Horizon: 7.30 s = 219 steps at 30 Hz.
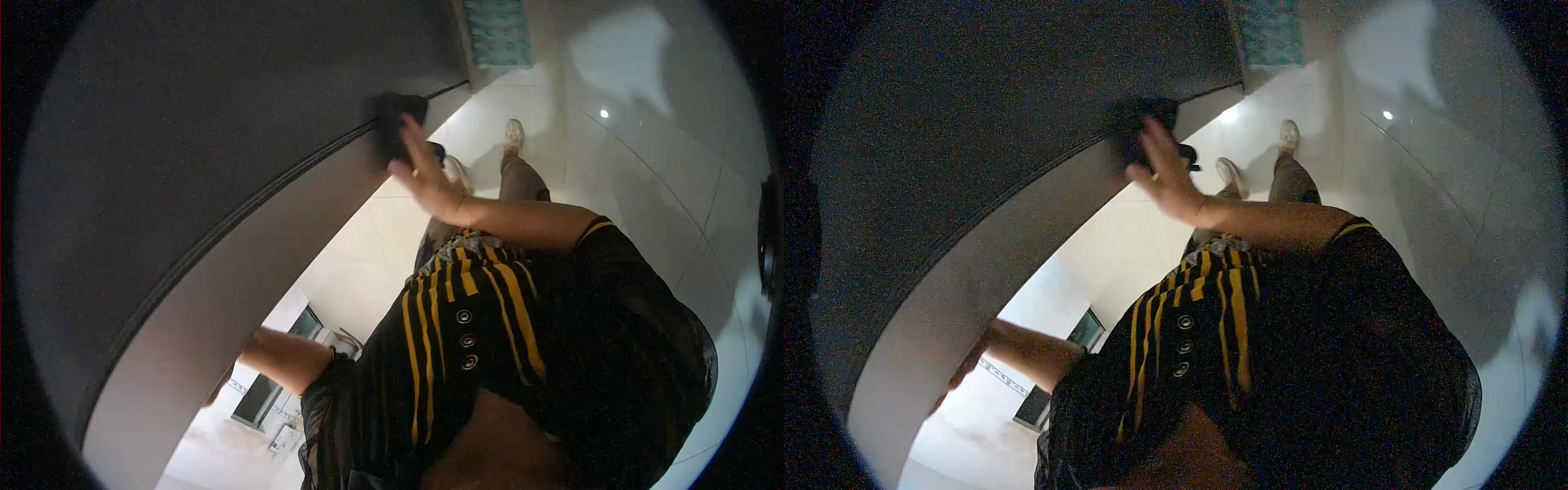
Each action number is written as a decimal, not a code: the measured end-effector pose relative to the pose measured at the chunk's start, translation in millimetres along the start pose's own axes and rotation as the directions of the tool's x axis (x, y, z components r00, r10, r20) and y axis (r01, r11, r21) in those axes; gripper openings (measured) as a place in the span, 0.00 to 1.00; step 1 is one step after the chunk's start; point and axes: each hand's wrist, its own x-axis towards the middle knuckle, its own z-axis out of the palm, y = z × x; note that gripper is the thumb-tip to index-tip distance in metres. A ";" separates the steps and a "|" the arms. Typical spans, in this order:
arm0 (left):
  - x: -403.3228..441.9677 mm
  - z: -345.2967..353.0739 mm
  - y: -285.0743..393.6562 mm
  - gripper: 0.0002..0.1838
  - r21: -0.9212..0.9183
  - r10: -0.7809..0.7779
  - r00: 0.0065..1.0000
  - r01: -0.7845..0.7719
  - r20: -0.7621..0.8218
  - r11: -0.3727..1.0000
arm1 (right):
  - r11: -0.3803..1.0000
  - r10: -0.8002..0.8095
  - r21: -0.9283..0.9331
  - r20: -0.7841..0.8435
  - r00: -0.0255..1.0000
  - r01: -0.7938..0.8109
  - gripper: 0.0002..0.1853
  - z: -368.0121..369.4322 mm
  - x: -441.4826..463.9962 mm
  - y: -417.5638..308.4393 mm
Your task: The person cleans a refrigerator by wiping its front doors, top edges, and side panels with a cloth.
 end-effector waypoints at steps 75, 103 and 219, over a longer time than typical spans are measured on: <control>30.5 -25.8 13.3 0.26 -0.230 -0.216 0.899 0.134 -0.381 0.964 | 0.939 0.267 -0.127 -0.320 0.909 -0.320 0.33 -23.8 166.5 57.2; -260.9 -61.8 73.2 0.28 -0.369 -0.418 0.180 0.824 0.890 -0.430 | 0.774 0.592 -0.074 0.436 0.678 -0.628 0.33 75.3 -94.3 -64.2; -280.4 56.0 -129.4 0.32 -0.455 -0.869 -0.142 0.805 0.475 -0.380 | 0.368 0.859 -0.913 0.260 0.440 -0.179 0.16 29.9 12.6 32.2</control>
